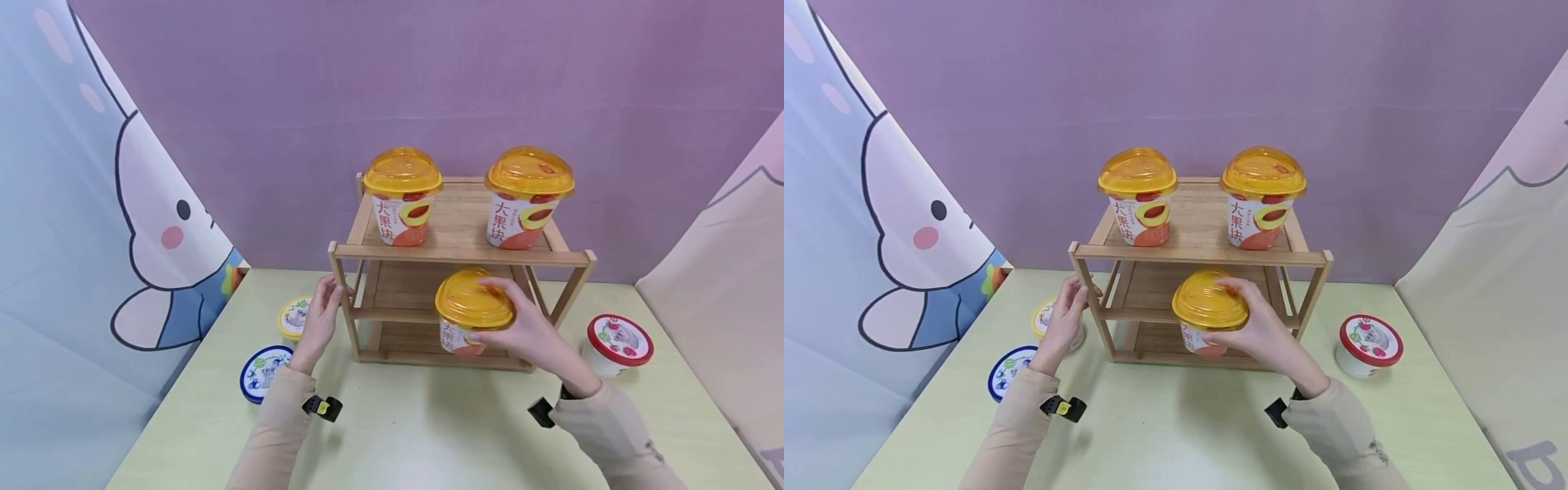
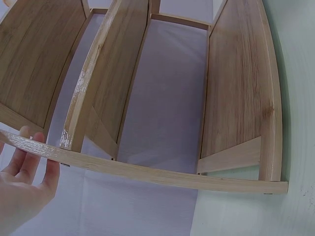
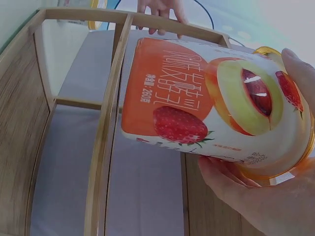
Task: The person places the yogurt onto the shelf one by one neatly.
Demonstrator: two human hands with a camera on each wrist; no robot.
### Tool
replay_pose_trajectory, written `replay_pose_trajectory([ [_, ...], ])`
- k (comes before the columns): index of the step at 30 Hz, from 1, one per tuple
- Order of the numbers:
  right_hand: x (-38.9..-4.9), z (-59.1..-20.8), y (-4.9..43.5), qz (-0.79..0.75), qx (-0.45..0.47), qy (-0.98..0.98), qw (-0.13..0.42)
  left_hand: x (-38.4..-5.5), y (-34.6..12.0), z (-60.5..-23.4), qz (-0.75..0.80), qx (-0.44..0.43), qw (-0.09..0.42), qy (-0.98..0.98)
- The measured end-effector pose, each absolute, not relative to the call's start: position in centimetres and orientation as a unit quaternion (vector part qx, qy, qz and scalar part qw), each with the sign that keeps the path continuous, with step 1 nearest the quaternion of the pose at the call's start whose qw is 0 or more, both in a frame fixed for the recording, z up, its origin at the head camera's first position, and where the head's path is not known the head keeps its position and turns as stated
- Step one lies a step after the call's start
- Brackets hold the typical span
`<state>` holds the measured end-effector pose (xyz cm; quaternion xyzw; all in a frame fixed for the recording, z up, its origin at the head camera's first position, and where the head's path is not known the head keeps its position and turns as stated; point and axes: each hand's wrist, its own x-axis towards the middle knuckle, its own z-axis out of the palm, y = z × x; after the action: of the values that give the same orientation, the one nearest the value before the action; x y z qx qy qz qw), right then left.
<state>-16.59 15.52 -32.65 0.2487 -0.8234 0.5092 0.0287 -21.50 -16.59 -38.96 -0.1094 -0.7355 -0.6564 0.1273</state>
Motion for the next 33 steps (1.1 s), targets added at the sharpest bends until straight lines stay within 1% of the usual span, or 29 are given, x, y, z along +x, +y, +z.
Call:
replay_pose_trajectory([
  [7, -17.5, -32.7, 14.0, 0.511, 0.269, -0.816, 0.031, -21.4, -16.5, -39.1, -0.657, -0.114, 0.121, -0.735],
  [15, -18.4, -32.6, 12.4, 0.533, 0.272, -0.801, -0.005, -21.4, -16.5, -39.1, -0.66, -0.115, 0.124, -0.732],
  [25, -19.3, -32.8, 11.0, 0.54, 0.275, -0.795, -0.006, -21.5, -16.5, -39.1, -0.652, -0.116, 0.131, -0.738],
  [33, -19.8, -32.6, 10.2, 0.555, 0.274, -0.785, -0.026, -21.5, -16.6, -39.0, -0.652, -0.114, 0.132, -0.738],
])
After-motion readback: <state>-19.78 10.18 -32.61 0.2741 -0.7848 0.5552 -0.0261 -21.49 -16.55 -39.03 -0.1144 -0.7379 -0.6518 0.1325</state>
